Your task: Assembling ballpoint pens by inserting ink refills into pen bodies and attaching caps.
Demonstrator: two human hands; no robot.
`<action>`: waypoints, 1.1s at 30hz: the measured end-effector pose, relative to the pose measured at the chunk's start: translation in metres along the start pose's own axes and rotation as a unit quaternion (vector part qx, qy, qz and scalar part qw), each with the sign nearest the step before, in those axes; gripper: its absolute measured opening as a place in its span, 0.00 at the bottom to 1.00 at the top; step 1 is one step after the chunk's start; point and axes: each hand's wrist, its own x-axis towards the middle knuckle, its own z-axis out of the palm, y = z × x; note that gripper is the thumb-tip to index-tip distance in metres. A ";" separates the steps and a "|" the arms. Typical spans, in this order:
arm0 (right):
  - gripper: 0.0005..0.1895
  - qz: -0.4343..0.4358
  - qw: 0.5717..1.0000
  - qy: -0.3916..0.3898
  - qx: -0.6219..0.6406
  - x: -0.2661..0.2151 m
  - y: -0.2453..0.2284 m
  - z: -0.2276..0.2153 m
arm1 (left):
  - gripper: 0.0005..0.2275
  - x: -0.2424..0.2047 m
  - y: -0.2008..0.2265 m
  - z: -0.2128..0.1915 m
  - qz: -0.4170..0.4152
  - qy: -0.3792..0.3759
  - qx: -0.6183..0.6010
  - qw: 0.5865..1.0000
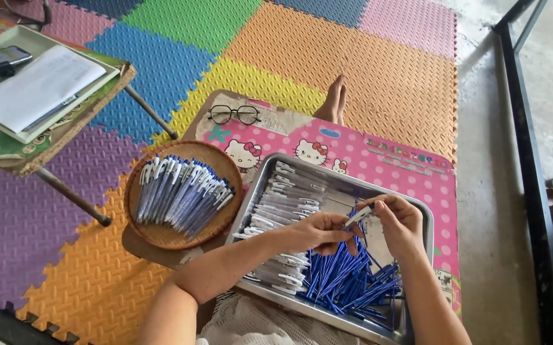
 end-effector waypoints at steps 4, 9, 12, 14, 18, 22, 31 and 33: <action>0.07 -0.021 0.998 0.013 -0.055 0.000 -0.010 0.006 | 0.08 0.002 0.004 0.002 0.007 0.012 -0.016 1.000; 0.12 -0.220 0.932 -0.028 -0.288 -0.006 -0.012 0.016 | 0.07 0.001 0.004 0.004 0.051 0.070 -0.011 0.996; 0.14 -0.122 0.975 -0.034 -0.182 -0.007 -0.009 0.016 | 0.08 0.003 -0.003 0.007 0.070 0.090 0.011 0.993; 0.23 -0.085 0.988 -0.091 -0.095 -0.006 -0.010 0.029 | 0.08 0.010 -0.007 0.005 0.080 0.094 0.027 0.992; 0.22 -0.046 0.978 -0.138 -0.151 -0.009 -0.003 0.034 | 0.11 0.009 -0.018 -0.001 0.120 0.114 0.174 0.971; 0.23 -0.045 0.984 -0.127 -0.113 -0.004 0.003 0.034 | 0.07 0.007 -0.008 0.004 0.117 0.115 0.144 0.976; 0.18 -0.061 0.991 -0.044 -0.115 -0.005 -0.017 0.029 | 0.10 0.000 -0.003 0.019 0.062 0.108 0.041 0.991; 0.16 -0.197 0.941 -0.060 -0.269 -0.002 -0.019 0.029 | 0.09 -0.004 0.001 0.029 0.047 0.113 -0.030 0.992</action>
